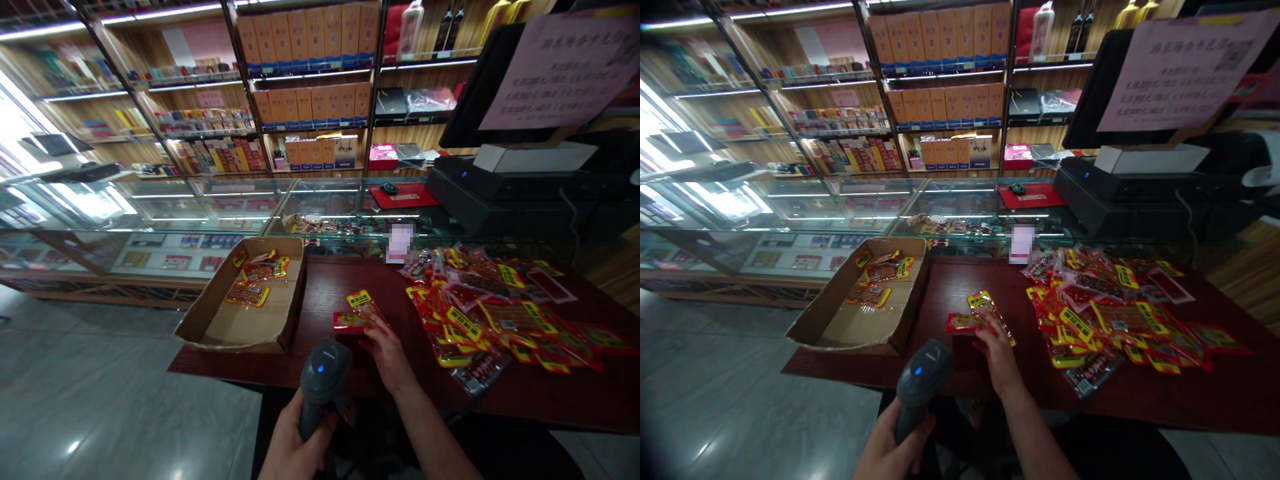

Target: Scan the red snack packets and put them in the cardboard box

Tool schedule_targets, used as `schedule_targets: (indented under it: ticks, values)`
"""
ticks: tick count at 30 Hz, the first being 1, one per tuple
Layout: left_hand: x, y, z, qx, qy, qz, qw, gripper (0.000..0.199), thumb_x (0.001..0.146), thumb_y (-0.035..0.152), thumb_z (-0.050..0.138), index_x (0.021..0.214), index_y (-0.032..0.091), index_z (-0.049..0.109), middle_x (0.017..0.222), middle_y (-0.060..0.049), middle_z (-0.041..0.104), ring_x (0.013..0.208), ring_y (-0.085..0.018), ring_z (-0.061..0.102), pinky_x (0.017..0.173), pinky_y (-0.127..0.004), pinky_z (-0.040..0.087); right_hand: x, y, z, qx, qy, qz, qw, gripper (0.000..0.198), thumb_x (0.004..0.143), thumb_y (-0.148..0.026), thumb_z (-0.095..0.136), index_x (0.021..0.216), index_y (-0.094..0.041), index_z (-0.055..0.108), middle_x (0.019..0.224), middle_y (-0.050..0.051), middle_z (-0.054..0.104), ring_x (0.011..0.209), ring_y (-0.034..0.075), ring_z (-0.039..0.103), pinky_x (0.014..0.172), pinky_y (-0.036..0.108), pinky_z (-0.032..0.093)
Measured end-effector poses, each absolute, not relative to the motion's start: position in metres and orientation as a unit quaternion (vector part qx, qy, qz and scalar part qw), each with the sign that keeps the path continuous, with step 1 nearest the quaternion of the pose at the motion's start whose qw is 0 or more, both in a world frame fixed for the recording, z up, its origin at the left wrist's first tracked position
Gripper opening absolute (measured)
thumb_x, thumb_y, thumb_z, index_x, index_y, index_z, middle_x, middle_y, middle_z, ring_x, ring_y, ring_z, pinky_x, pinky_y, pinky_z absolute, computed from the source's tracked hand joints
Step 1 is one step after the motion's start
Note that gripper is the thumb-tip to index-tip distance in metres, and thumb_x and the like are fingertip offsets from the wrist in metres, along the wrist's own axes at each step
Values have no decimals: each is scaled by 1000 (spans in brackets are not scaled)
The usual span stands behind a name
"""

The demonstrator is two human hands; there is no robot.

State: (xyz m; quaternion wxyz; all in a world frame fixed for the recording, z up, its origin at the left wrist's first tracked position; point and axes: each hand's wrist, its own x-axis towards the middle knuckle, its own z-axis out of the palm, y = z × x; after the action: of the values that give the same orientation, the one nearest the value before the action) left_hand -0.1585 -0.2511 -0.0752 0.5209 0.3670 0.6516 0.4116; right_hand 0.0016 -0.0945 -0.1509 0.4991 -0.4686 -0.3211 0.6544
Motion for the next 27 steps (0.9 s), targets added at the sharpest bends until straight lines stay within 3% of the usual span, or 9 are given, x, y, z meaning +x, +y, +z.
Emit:
schedule_targets:
  ticks: [6, 8, 10, 14, 21, 27]
  values:
    - [-160, -254, -79, 378, 656, 407, 511, 41, 83, 51, 76, 103, 17, 66, 59, 9, 48, 49, -11, 45, 48, -21, 39, 6, -89, -141, -441, -212, 707, 511, 47, 79, -57, 72, 112, -24, 81, 120, 6, 81, 94, 19, 74, 67, 25, 53]
    - [-160, -253, -79, 380, 656, 408, 509, 39, 84, 50, 75, 103, 17, 66, 59, 9, 48, 49, -11, 44, 49, -21, 39, 6, -88, -139, -435, -179, 711, 523, 42, 75, -53, 76, 105, -23, 83, 117, 6, 82, 90, 19, 75, 64, 25, 55]
    - [-160, -252, -78, 381, 654, 412, 507, 39, 83, 50, 75, 103, 17, 66, 59, 9, 48, 49, -11, 44, 49, -21, 39, 3, -88, -138, -433, -176, 693, 549, 42, 66, -39, 86, 106, -25, 82, 118, 4, 82, 96, 20, 75, 67, 25, 58]
    - [-159, -250, -76, 369, 655, 418, 510, 43, 81, 51, 79, 103, 17, 67, 57, 9, 48, 48, -11, 44, 48, -21, 39, -7, -93, -143, -400, -183, 688, 578, 74, 62, -24, 93, 132, -37, 71, 121, -2, 80, 103, 20, 76, 78, 31, 64]
    - [-152, -251, -69, 350, 666, 438, 492, 42, 81, 51, 77, 104, 17, 67, 56, 10, 46, 47, -10, 40, 48, -21, 37, -31, -99, -166, -359, -129, 715, 586, 31, 70, -27, 90, 98, -28, 77, 108, -3, 81, 102, 20, 77, 96, 43, 64]
    - [-159, -250, -69, 360, 666, 408, 511, 44, 79, 51, 78, 106, 17, 67, 57, 10, 48, 46, -10, 42, 46, -21, 36, -39, -96, -173, -363, -91, 703, 605, 33, 73, -35, 88, 102, -31, 72, 104, -4, 82, 96, 20, 78, 103, 53, 59]
